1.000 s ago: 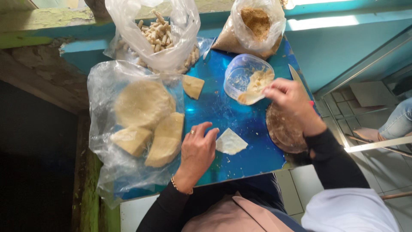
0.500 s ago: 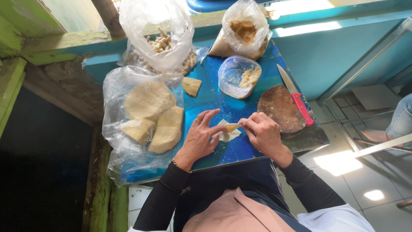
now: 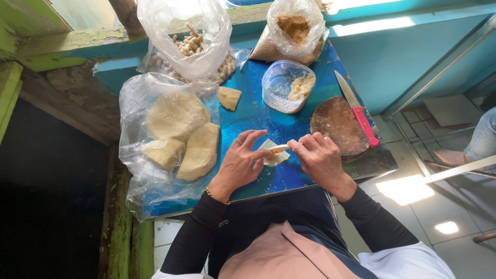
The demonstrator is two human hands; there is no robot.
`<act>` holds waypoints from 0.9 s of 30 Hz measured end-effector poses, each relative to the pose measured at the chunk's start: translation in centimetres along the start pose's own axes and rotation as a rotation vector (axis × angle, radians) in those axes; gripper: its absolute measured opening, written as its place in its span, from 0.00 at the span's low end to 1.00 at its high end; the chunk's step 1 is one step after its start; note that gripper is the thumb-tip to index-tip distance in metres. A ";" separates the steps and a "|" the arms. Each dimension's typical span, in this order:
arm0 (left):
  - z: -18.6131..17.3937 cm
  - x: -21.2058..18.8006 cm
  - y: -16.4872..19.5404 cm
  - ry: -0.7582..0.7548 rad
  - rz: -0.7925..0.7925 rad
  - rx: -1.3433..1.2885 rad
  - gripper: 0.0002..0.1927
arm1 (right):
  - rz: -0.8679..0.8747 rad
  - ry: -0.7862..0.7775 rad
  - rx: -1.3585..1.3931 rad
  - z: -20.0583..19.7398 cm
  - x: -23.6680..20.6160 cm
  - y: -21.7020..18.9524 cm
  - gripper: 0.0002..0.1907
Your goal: The person folds filled pastry wrappers at a table. They pinch filling from a plastic container, place it onto a square wrapper, fold the wrapper over the filling, press the edges closed, and set the finished piece aside, repeating the cycle.
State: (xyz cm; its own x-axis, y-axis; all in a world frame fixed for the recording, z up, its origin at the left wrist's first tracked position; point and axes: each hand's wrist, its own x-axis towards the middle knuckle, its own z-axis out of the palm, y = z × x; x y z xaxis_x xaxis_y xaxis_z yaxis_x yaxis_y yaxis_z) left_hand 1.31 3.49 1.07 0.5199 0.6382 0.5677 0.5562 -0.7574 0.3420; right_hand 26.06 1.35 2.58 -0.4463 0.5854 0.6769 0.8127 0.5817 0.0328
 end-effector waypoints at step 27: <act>0.2 -1.9 0.9 0.091 -0.332 0.067 0.06 | 0.305 -0.048 -0.318 18.0 19.9 25.3 0.15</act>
State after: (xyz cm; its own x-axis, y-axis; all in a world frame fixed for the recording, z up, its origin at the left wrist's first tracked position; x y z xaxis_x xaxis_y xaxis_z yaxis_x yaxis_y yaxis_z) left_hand 0.95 1.60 0.14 0.2451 0.8309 0.4995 0.7284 -0.4978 0.4707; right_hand 30.99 37.89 3.59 -0.1787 0.7333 0.6560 0.9814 0.1800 0.0660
